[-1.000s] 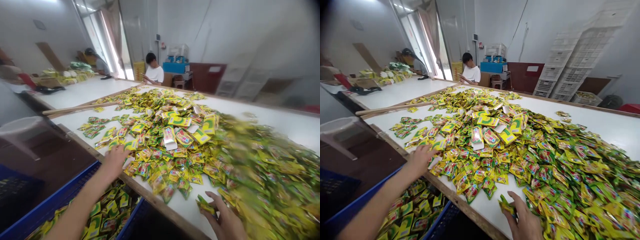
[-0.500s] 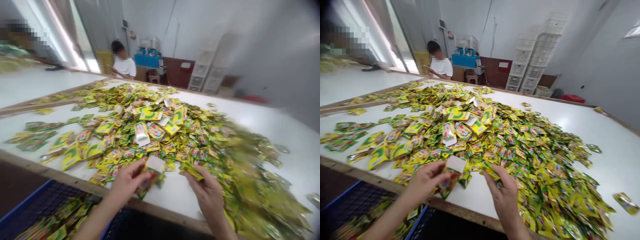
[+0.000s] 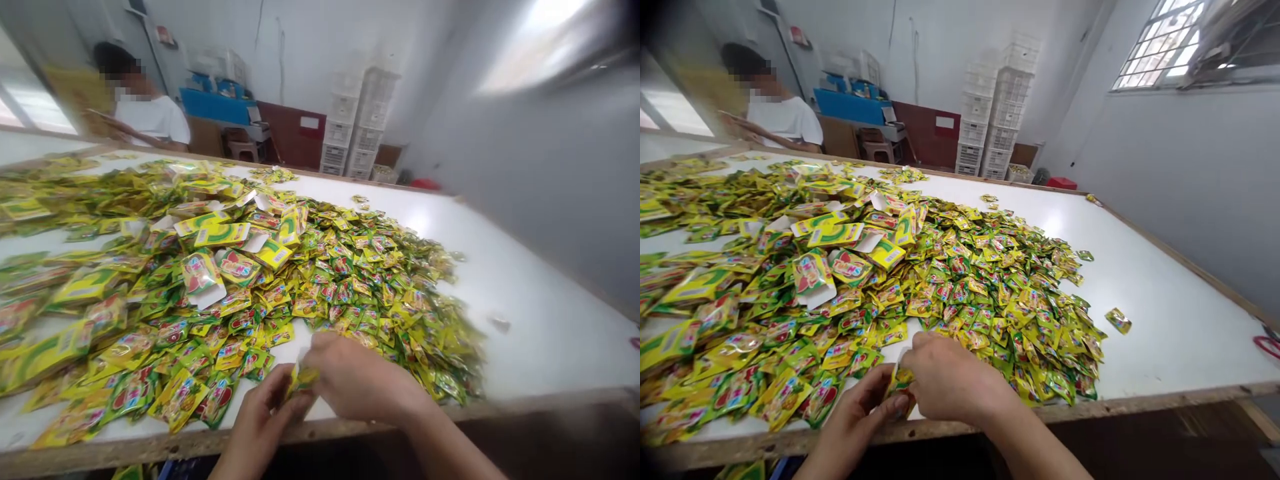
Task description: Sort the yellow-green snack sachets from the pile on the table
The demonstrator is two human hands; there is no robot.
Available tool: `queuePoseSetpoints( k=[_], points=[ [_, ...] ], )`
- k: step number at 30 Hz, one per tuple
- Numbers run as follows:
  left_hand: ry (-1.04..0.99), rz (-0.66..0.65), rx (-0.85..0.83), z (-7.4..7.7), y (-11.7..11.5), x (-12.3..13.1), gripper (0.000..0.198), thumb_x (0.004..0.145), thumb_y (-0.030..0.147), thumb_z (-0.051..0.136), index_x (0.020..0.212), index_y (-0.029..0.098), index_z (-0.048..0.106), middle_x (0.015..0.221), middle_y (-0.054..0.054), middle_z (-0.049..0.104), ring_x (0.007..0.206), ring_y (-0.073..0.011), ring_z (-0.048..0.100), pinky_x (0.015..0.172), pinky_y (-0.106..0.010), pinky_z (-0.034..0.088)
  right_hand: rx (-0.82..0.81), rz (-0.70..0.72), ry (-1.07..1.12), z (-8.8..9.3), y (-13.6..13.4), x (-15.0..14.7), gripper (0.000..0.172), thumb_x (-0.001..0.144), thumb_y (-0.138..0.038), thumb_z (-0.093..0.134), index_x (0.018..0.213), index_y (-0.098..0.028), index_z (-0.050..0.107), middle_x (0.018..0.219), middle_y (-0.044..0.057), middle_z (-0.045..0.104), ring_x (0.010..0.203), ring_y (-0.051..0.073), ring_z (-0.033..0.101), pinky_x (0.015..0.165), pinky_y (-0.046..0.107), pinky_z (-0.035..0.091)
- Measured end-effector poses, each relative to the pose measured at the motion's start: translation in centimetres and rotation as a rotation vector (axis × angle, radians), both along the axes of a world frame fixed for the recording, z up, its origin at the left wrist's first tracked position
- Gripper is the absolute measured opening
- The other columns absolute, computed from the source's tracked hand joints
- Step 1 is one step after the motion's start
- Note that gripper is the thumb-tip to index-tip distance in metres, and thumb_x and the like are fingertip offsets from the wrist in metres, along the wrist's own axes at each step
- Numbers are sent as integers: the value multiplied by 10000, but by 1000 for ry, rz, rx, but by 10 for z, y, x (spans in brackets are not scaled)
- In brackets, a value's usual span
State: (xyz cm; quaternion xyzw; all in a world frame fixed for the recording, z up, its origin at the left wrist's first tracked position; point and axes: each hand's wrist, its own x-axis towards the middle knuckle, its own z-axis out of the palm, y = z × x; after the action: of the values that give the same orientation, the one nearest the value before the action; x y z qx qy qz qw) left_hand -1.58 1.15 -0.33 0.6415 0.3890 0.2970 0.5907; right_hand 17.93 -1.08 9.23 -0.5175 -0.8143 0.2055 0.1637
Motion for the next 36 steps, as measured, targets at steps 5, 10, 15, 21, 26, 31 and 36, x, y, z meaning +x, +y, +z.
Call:
queuePoseSetpoints(
  k=[5, 10, 15, 21, 26, 31, 36],
  points=[
    [-117, -25, -176, -12, 2, -6, 243, 865, 393, 626, 1051, 238, 651, 978, -31, 696, 963, -238, 631, 829, -291, 506, 84, -177, 163, -15, 5, -11, 60, 845, -164, 654, 885, -209, 653, 838, 0, 656, 787, 147, 592, 717, 217, 429],
    [-70, 87, -167, -21, 7, -13, 371, 748, 425, 741, 1067, 257, 651, 1070, -27, 691, 1070, -270, 605, 904, -315, 510, 253, -183, 114, -47, -1, -30, 20, 863, -204, 628, 858, -199, 646, 814, 16, 662, 868, 185, 540, 878, 319, 402],
    [-87, 119, -143, -24, 7, -13, 412, 718, 391, 771, 1093, 248, 678, 1094, -43, 717, 1075, -301, 628, 931, -369, 517, 285, -294, 87, -43, -11, -38, 114, 889, -331, 644, 867, -224, 677, 1071, 54, 627, 1059, 240, 480, 914, 396, 385],
    [-76, 121, -166, -23, 4, -14, 410, 773, 410, 725, 1159, 288, 663, 1256, -17, 665, 1203, -288, 555, 1065, -385, 405, 286, -273, 375, -58, -15, -31, 124, 892, -309, 649, 998, -301, 712, 1213, 47, 585, 1216, 275, 436, 994, 456, 378],
    [-123, 148, -372, -2, 1, -17, 273, 866, 385, 624, 1074, 236, 721, 1183, -42, 690, 1235, -281, 509, 1087, -373, 339, -123, -535, 1024, -86, -27, -29, 172, 875, -344, 653, 981, -225, 715, 793, 19, 614, 596, 129, 565, 511, 235, 461],
    [-381, 54, -657, 15, 6, -20, 178, 832, 176, 602, 957, 216, 723, 964, -27, 713, 959, -218, 619, 873, -312, 465, -324, -399, 1229, -90, -31, -37, 186, 817, -364, 720, 908, -204, 745, 826, 8, 577, 489, 78, 542, 437, 209, 449],
    [-430, -11, -640, 23, 2, -17, 347, 778, 77, 589, 1088, 210, 668, 1124, -49, 673, 1132, -242, 572, 986, -338, 416, -429, -347, 1273, -88, -26, -36, 146, 739, -252, 756, 878, -208, 764, 801, -2, 587, 544, 94, 543, 495, 226, 461]
  ],
)
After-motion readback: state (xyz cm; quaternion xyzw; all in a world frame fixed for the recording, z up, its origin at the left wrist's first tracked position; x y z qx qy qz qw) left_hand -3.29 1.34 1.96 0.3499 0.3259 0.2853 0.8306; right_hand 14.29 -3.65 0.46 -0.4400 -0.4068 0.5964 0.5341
